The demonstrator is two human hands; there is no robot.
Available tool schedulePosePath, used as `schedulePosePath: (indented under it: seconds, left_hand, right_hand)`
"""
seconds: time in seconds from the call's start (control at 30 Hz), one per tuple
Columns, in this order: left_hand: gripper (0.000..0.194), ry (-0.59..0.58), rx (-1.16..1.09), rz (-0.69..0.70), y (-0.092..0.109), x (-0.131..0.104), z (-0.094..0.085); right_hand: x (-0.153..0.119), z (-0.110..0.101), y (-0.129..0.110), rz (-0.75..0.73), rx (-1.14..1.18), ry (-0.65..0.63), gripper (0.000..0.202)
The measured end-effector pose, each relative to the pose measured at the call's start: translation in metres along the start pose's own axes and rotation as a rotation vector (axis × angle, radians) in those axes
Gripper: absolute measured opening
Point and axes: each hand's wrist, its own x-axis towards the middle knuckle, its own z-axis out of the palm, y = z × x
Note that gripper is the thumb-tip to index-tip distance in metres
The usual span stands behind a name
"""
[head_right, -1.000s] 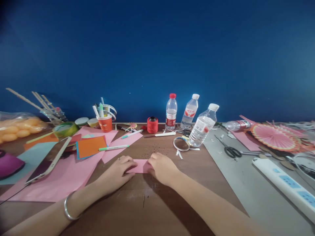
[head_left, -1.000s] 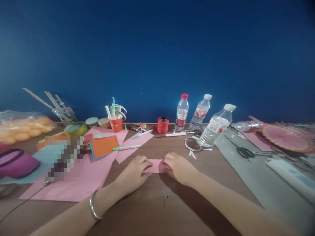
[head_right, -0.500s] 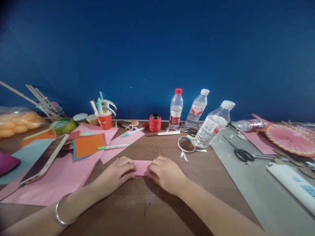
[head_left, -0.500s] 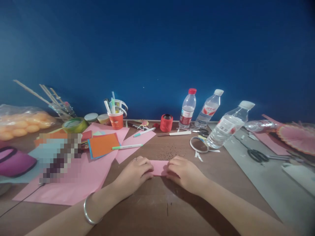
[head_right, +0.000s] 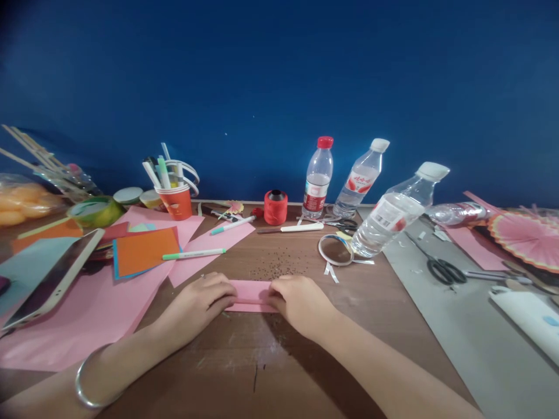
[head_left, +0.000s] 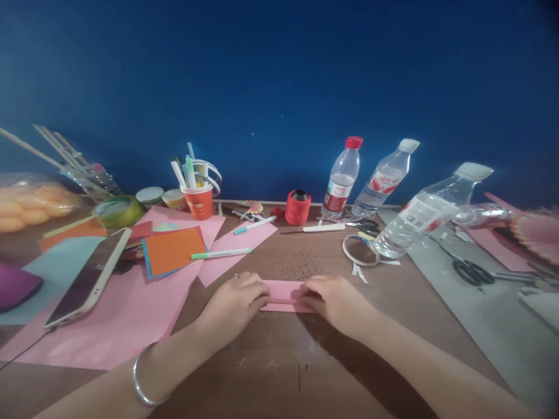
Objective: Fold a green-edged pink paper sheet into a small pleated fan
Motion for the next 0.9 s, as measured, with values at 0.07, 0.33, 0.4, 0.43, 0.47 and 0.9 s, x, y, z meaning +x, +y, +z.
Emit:
schedulePosePath:
  seconds: [0.07,0.33,0.4,0.43,0.47,0.9]
  left_hand:
    - [0.017,0.015,0.021,0.016,0.000,0.000,0.002]
    - [0.019,0.038,0.000,0.026,-0.002,0.000,0.007]
    - [0.019,0.033,-0.056,-0.016,-0.002,0.000,0.006]
    - [0.018,0.027,-0.082,-0.038,-0.002,0.000,0.006]
    - [0.018,0.020,-0.104,-0.060,-0.002,0.001,0.006]
    - [0.014,-0.049,-0.204,-0.128,-0.009,0.008,0.005]
  right_hand:
    - [0.001,0.000,0.001,0.013,0.029,0.010,0.012]
    - [0.005,-0.009,0.000,0.123,0.057,-0.045,0.012]
    - [0.006,-0.010,0.000,0.137,0.043,-0.058,0.012]
    - [0.007,-0.010,0.000,0.141,0.034,-0.066,0.013]
    - [0.007,-0.010,0.000,0.144,0.026,-0.071,0.013]
    - [0.008,-0.010,0.002,0.206,0.039,-0.108,0.014]
